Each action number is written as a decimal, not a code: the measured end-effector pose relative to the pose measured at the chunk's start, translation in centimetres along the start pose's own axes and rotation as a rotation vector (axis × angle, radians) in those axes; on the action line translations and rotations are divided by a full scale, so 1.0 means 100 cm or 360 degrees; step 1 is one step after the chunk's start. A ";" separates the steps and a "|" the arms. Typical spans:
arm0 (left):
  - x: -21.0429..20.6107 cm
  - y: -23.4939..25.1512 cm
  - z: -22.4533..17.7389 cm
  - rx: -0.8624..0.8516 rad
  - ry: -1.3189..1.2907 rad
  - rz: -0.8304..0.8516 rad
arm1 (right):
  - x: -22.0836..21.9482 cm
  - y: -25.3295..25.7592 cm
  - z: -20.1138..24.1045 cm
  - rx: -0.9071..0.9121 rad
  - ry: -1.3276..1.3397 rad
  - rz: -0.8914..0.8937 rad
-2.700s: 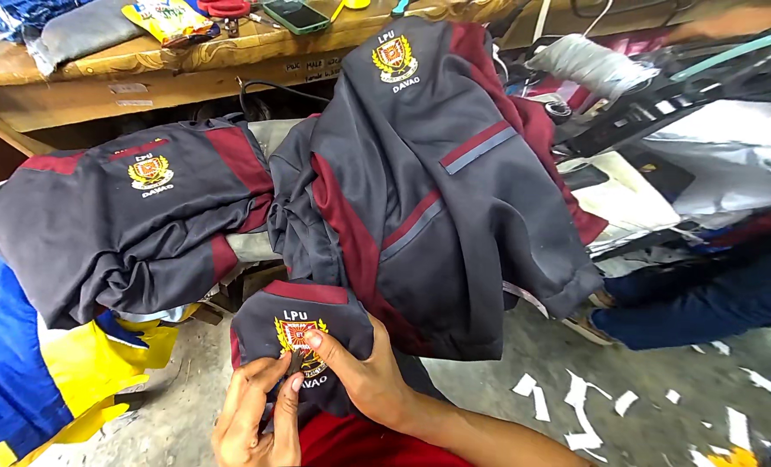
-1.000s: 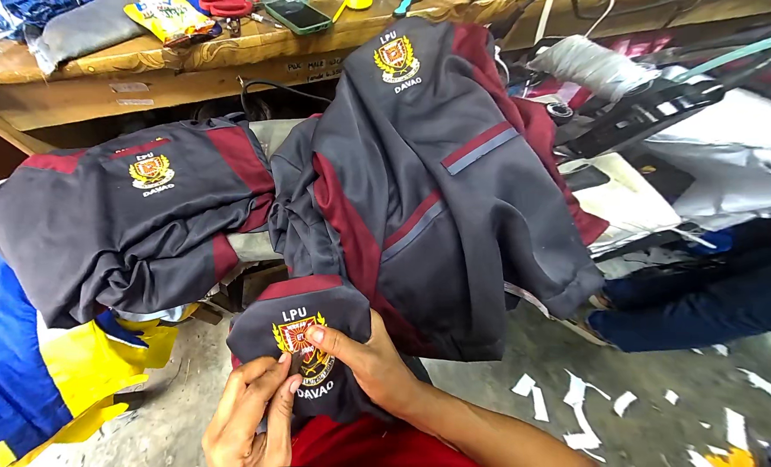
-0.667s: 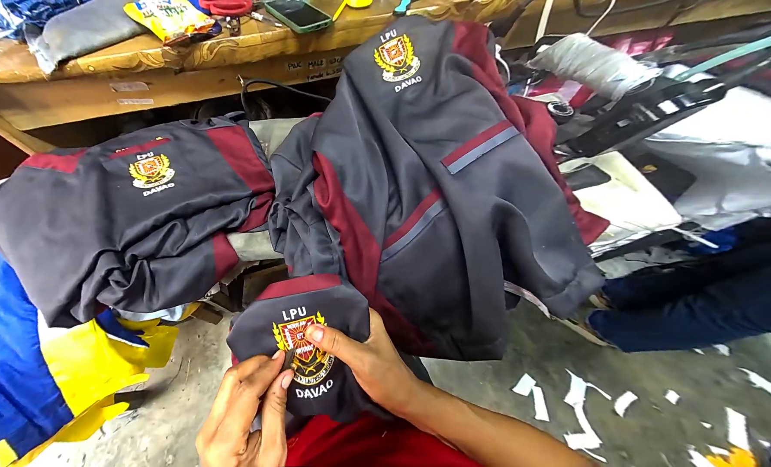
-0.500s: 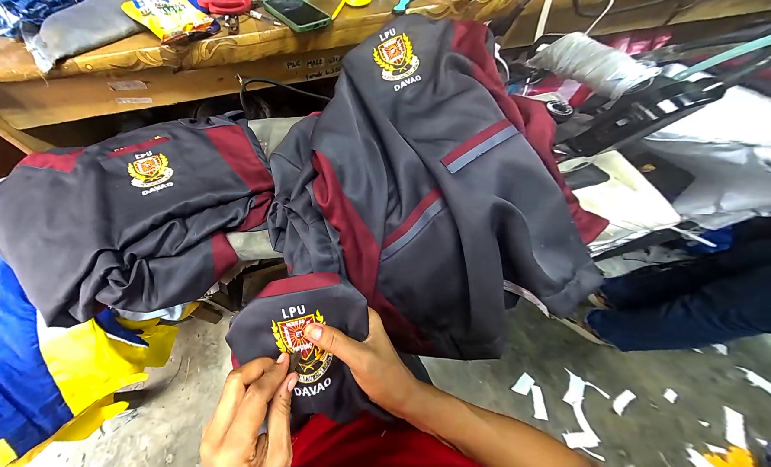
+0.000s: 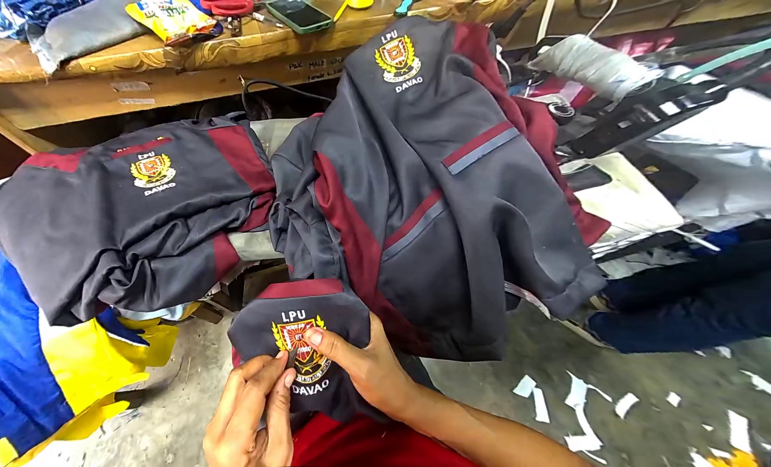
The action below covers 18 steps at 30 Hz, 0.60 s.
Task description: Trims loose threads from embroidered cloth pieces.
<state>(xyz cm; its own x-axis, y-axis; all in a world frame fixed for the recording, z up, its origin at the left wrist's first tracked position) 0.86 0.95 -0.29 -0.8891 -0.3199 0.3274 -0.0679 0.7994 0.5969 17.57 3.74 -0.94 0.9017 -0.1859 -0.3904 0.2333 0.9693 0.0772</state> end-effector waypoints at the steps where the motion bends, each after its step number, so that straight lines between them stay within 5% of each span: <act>1: 0.000 0.000 0.001 0.0003 -0.0017 -0.0012 | 0.000 0.000 0.000 -0.0011 -0.0005 -0.0007; 18: 0.003 0.001 -0.005 -0.0037 0.0087 0.0093 | 0.000 0.002 0.002 -0.0060 -0.0012 0.0005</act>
<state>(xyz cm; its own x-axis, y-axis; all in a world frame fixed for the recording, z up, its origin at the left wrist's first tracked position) 0.75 0.68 0.22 -0.8653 -0.3008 0.4011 -0.0056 0.8058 0.5921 17.64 3.92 -0.73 0.9052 -0.1837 -0.3832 0.2165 0.9753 0.0440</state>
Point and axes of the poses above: each hand's wrist, its own y-axis towards the middle knuckle, its own x-axis out of the back of the hand, z = x × y, the point moved 4 cm from there along y, towards the middle knuckle, and after that the axes turned 9 degrees about -z, right-handed, at the moved point
